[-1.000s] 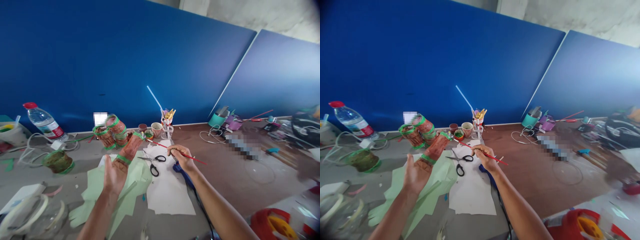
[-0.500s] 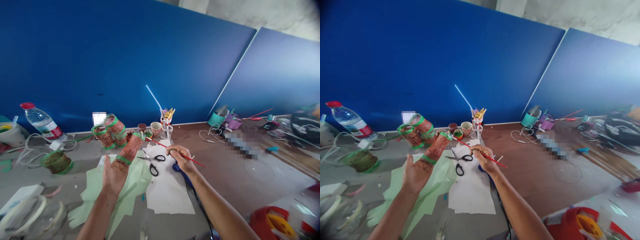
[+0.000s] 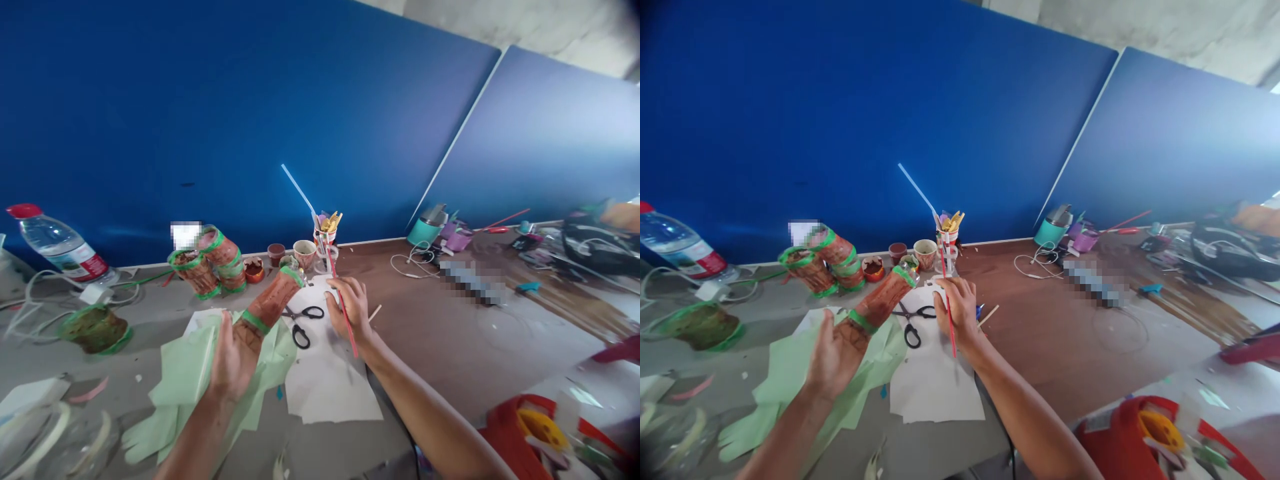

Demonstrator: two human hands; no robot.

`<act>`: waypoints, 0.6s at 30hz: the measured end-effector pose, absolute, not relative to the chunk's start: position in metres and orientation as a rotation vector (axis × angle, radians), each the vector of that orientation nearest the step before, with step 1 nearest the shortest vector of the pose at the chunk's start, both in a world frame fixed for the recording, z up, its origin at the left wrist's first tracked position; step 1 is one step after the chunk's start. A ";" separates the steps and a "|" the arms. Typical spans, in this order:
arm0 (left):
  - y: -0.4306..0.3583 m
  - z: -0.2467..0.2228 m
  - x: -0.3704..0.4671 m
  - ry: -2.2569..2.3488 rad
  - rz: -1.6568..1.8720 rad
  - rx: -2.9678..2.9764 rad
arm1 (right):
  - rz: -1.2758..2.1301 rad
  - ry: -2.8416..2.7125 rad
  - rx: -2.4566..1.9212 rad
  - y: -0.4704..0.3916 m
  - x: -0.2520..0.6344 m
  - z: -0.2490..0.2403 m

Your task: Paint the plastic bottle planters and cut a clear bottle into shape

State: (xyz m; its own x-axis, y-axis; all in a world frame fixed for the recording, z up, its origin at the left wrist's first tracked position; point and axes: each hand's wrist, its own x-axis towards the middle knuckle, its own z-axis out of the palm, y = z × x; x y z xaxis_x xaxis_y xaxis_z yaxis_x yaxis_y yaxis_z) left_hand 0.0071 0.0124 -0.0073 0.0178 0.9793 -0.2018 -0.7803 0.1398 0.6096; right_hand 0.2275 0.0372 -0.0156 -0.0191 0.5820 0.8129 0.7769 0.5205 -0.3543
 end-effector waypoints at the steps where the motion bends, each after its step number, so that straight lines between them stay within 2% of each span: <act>1: 0.011 -0.008 0.008 0.669 1.401 0.383 | -0.252 -1.696 -1.169 0.038 0.227 -0.016; 18: -0.006 0.000 0.021 0.682 1.171 0.536 | -0.336 -1.688 -1.233 0.032 0.220 -0.013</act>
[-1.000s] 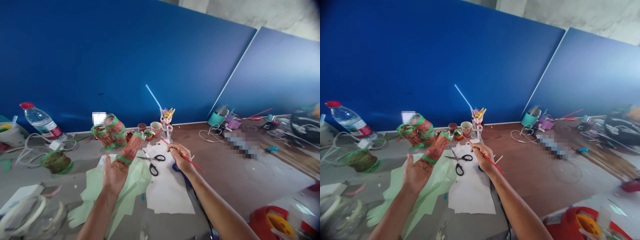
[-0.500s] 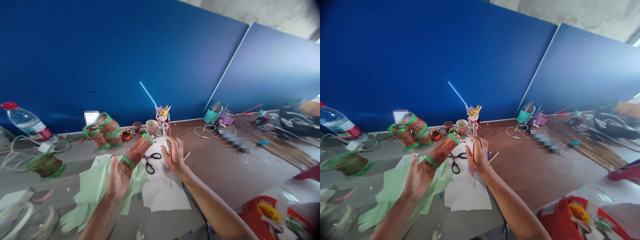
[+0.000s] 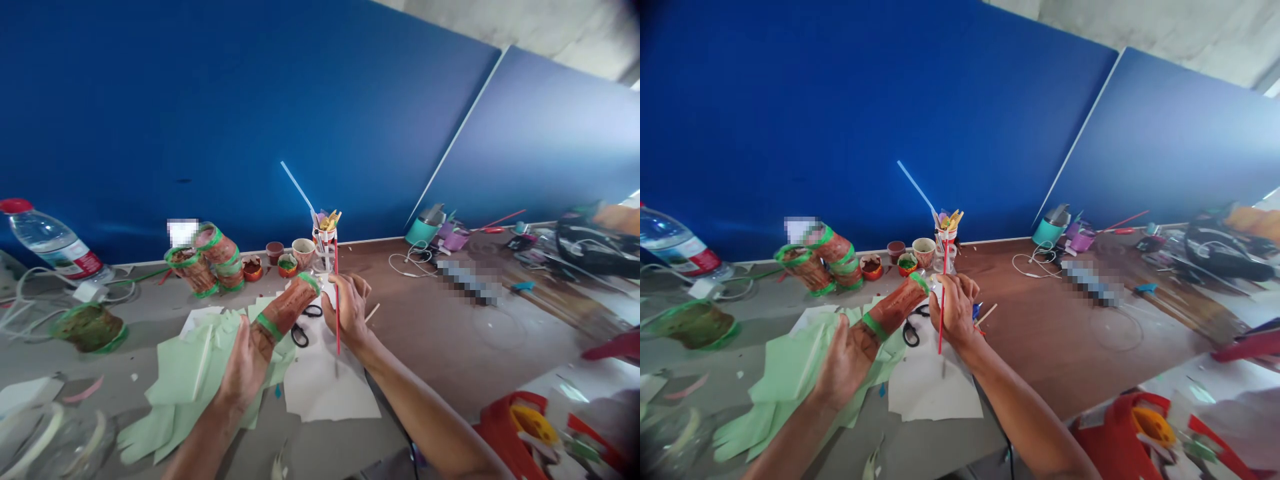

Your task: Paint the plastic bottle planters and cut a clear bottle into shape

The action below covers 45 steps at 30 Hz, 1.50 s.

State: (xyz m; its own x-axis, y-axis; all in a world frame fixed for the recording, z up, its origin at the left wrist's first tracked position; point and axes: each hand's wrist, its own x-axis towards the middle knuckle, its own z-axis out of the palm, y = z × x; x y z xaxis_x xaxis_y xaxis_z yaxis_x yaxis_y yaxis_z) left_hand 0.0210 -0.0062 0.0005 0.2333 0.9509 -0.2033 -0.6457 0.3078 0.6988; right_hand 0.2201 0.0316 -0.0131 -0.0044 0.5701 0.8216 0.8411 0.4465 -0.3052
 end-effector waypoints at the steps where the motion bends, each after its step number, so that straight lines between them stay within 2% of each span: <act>1: -0.007 0.001 0.021 0.689 1.167 0.541 | -0.342 -1.689 -1.236 0.032 0.220 -0.013; 10: -0.005 -0.008 0.027 0.615 1.243 0.609 | -0.415 -1.688 -1.246 0.034 0.219 -0.016; 18: -0.008 -0.002 0.020 0.582 1.150 0.566 | -0.507 -1.697 -1.220 0.033 0.219 -0.015; 30: -0.006 -0.011 0.025 0.522 1.201 0.595 | -0.479 -1.674 -1.296 0.035 0.217 -0.017; 36: -0.005 -0.004 0.019 0.533 1.227 0.568 | -0.494 -1.476 -1.357 0.043 0.233 -0.014; 45: 0.000 -0.003 0.014 0.540 1.234 0.502 | -0.442 -1.505 -1.247 0.037 0.228 -0.013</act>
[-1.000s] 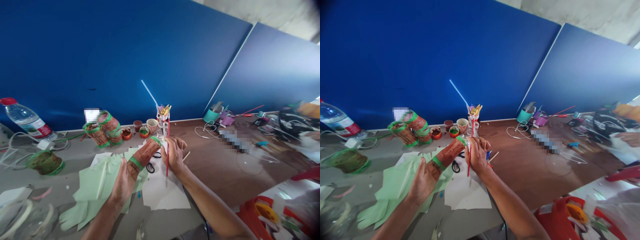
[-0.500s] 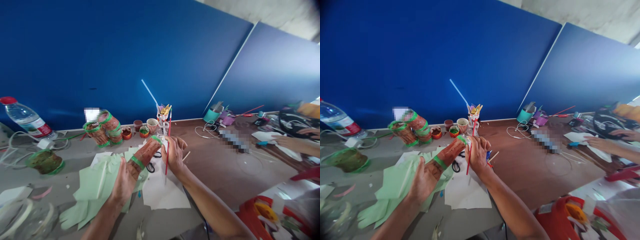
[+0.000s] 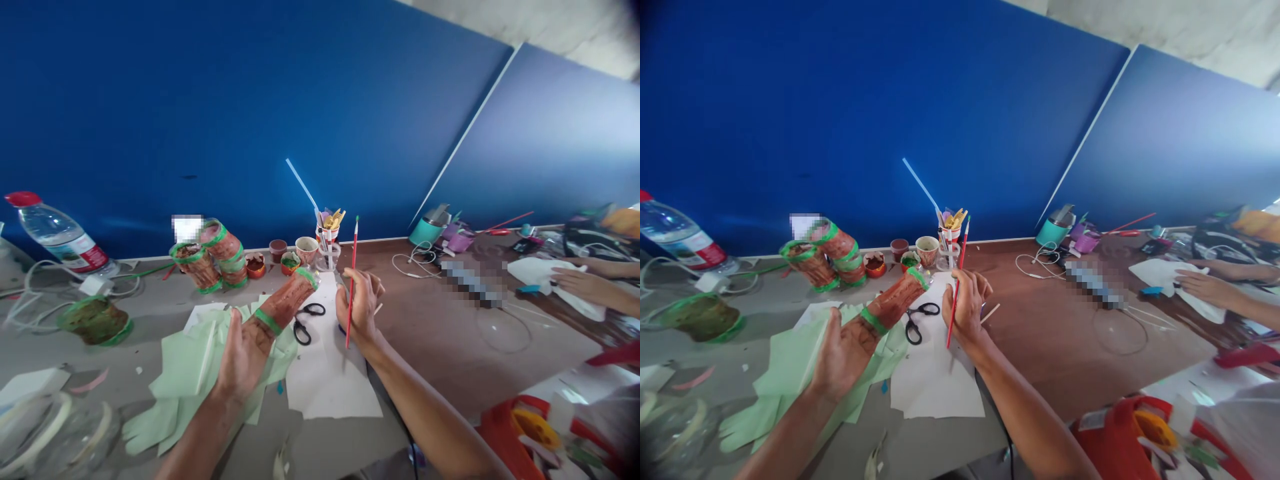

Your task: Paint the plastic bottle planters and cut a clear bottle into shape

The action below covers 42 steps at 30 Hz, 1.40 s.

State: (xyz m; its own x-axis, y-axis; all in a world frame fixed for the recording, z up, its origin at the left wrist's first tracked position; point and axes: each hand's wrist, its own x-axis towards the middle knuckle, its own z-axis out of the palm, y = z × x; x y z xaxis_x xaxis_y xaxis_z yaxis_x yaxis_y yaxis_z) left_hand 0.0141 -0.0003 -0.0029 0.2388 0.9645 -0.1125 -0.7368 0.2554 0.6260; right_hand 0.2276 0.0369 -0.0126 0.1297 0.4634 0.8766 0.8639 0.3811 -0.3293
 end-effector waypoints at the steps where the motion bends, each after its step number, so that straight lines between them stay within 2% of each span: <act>1: 0.000 -0.003 0.014 0.540 1.231 0.498 | -0.435 -1.502 -1.241 0.037 0.227 -0.013; 11: 0.008 -0.003 0.006 0.593 1.296 0.409 | -0.134 -1.449 -1.074 0.038 0.230 -0.009; 18: 0.015 -0.006 -0.002 0.557 1.346 0.400 | -0.044 -1.457 -0.996 0.034 0.234 -0.011; 22: 0.015 -0.002 -0.003 0.563 1.368 0.401 | 0.228 -1.545 -0.873 0.029 0.233 -0.008; 28: 0.015 0.004 -0.002 0.595 1.402 0.418 | 0.554 -1.373 -0.773 0.026 0.226 -0.005; 42: 0.015 0.012 -0.010 0.552 1.360 0.295 | 0.688 -1.347 -0.809 0.025 0.224 -0.009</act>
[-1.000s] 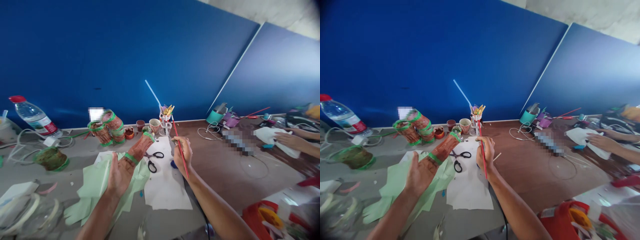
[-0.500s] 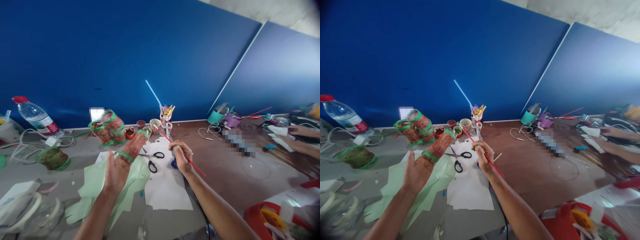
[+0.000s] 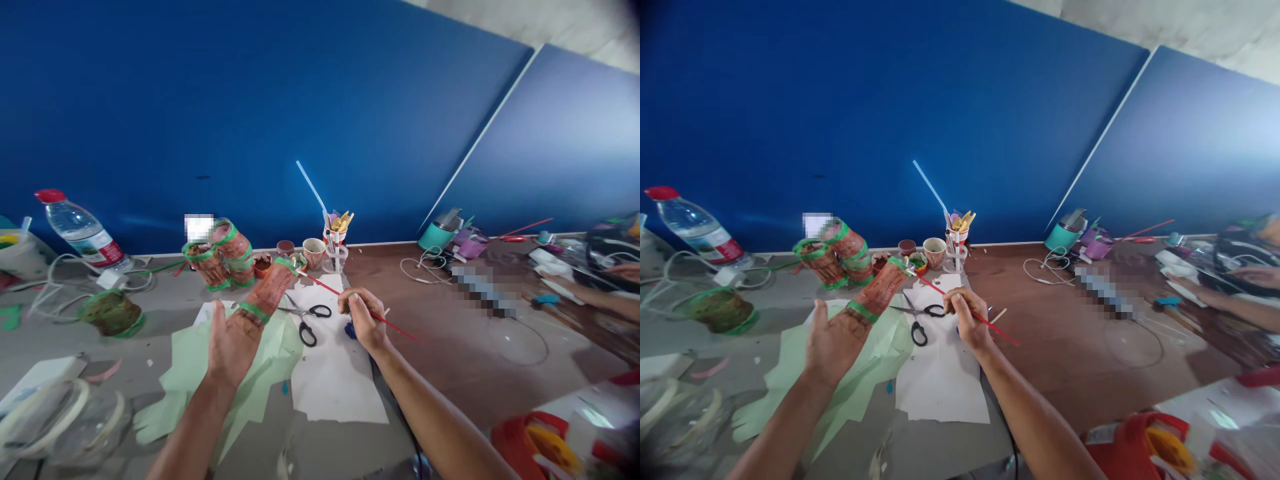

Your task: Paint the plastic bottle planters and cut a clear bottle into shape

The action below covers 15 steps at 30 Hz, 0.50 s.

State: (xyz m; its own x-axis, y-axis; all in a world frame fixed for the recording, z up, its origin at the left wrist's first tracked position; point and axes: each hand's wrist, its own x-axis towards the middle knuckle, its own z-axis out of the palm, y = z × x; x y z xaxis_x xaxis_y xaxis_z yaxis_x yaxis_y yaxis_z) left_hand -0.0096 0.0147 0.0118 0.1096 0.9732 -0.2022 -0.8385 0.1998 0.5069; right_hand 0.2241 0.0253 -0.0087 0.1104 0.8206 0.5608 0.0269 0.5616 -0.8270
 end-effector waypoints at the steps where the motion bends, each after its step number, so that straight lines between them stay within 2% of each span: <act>1: 0.015 0.011 -0.010 0.553 1.365 0.300 | 0.684 -1.358 -0.819 0.026 0.224 -0.009; 15: 0.020 0.003 -0.014 0.482 1.369 0.251 | 0.721 -1.375 -0.806 0.026 0.224 -0.012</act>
State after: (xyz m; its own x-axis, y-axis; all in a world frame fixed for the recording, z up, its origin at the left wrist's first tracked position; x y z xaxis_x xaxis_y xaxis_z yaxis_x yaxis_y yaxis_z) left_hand -0.0140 0.0197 0.0032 0.1240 0.9753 -0.1828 -0.8749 0.1944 0.4435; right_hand 0.2244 0.0260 -0.0123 0.0725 0.8320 0.5500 0.0204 0.5501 -0.8349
